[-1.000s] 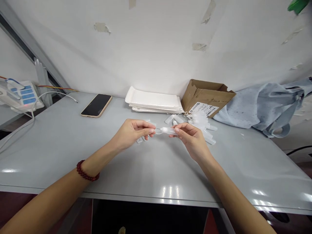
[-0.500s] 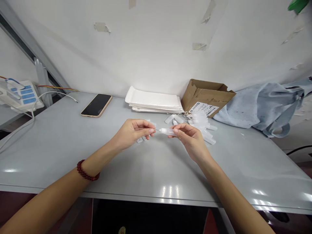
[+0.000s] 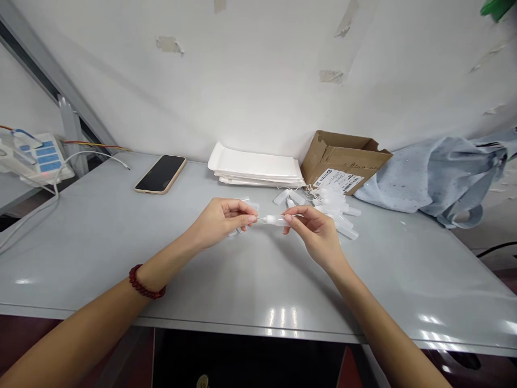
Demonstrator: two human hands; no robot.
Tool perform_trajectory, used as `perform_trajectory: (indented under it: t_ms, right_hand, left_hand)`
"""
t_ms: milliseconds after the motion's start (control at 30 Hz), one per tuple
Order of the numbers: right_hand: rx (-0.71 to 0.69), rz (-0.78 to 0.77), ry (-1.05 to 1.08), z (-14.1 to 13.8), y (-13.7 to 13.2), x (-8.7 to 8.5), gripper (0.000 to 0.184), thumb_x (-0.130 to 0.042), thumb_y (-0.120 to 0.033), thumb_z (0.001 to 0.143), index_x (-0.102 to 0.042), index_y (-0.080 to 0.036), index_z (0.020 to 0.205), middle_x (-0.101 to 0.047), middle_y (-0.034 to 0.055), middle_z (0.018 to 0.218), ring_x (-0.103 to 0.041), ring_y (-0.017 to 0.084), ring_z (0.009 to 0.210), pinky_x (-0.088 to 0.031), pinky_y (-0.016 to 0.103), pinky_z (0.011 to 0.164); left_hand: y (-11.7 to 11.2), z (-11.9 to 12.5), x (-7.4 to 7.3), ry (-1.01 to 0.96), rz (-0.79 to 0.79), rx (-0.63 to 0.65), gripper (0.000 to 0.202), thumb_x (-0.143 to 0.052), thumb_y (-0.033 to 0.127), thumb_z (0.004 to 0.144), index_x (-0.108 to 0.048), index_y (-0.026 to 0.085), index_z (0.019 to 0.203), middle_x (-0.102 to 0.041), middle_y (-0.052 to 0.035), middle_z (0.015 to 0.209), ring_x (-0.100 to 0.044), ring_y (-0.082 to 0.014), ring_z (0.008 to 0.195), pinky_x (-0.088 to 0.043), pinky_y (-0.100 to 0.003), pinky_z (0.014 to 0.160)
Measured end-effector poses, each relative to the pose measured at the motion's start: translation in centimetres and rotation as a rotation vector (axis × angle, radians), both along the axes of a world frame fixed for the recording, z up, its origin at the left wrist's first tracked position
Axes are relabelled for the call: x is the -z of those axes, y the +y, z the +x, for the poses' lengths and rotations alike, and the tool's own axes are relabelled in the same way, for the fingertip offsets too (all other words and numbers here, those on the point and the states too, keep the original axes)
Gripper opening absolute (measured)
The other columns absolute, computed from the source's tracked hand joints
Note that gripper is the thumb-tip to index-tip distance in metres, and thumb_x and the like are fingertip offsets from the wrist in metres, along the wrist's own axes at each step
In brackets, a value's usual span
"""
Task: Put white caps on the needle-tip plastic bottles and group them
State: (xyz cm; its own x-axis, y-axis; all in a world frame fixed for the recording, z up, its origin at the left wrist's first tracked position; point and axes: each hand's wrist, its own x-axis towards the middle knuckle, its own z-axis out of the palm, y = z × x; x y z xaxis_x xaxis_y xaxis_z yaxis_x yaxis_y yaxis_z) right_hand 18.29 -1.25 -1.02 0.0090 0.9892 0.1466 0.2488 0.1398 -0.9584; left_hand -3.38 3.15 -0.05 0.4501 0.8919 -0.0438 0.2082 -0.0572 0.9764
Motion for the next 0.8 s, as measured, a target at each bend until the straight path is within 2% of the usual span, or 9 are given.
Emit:
perform_trajectory:
  t_ms: [200, 333, 567, 800]
  right_hand:
    - [-0.015, 0.023, -0.072, -0.36, -0.32, 0.15, 0.022, -0.063, -0.038, 0.082, -0.067, -0.018, 0.089, -0.064, 0.0004, 0.060, -0.055, 0.014, 0.059, -0.036, 0.027, 0.053]
    - [-0.036, 0.012, -0.089, -0.55, -0.53, 0.20, 0.023, -0.064, -0.038, 0.081, -0.067, -0.017, 0.091, -0.063, 0.0005, 0.060, -0.056, 0.015, 0.059, -0.036, 0.027, 0.052]
    - [-0.051, 0.069, -0.154, -0.43, -0.45, -0.07, 0.018, -0.063, -0.035, 0.082, -0.069, -0.019, 0.088, -0.060, -0.0010, 0.059, -0.055, 0.013, 0.056, -0.038, 0.027, 0.052]
    - [-0.055, 0.083, -0.153, -0.26, -0.32, 0.08, 0.018, -0.062, -0.034, 0.082, -0.070, -0.019, 0.088, -0.062, 0.0004, 0.066, -0.052, 0.011, 0.052, -0.040, 0.026, 0.051]
  left_hand:
    - [0.01, -0.04, 0.11, -0.020, 0.001, -0.050, 0.020, -0.069, 0.035, 0.075, -0.067, 0.016, 0.081, -0.063, -0.0016, 0.069, -0.060, -0.0146, 0.067, -0.047, -0.026, 0.060]
    - [0.13, -0.02, 0.20, -0.040, -0.006, -0.066, 0.020, -0.069, 0.033, 0.074, -0.064, 0.015, 0.081, -0.062, -0.0019, 0.071, -0.059, -0.0143, 0.066, -0.047, -0.026, 0.059]
    - [0.08, -0.02, 0.10, -0.027, -0.025, -0.030, 0.016, -0.069, 0.030, 0.073, -0.061, 0.016, 0.078, -0.061, -0.0009, 0.070, -0.057, -0.0126, 0.063, -0.046, -0.026, 0.060]
    - [0.08, 0.01, 0.10, -0.031, -0.030, 0.021, 0.015, -0.068, 0.028, 0.074, -0.061, 0.016, 0.077, -0.060, -0.0001, 0.066, -0.055, -0.0122, 0.062, -0.044, -0.025, 0.057]
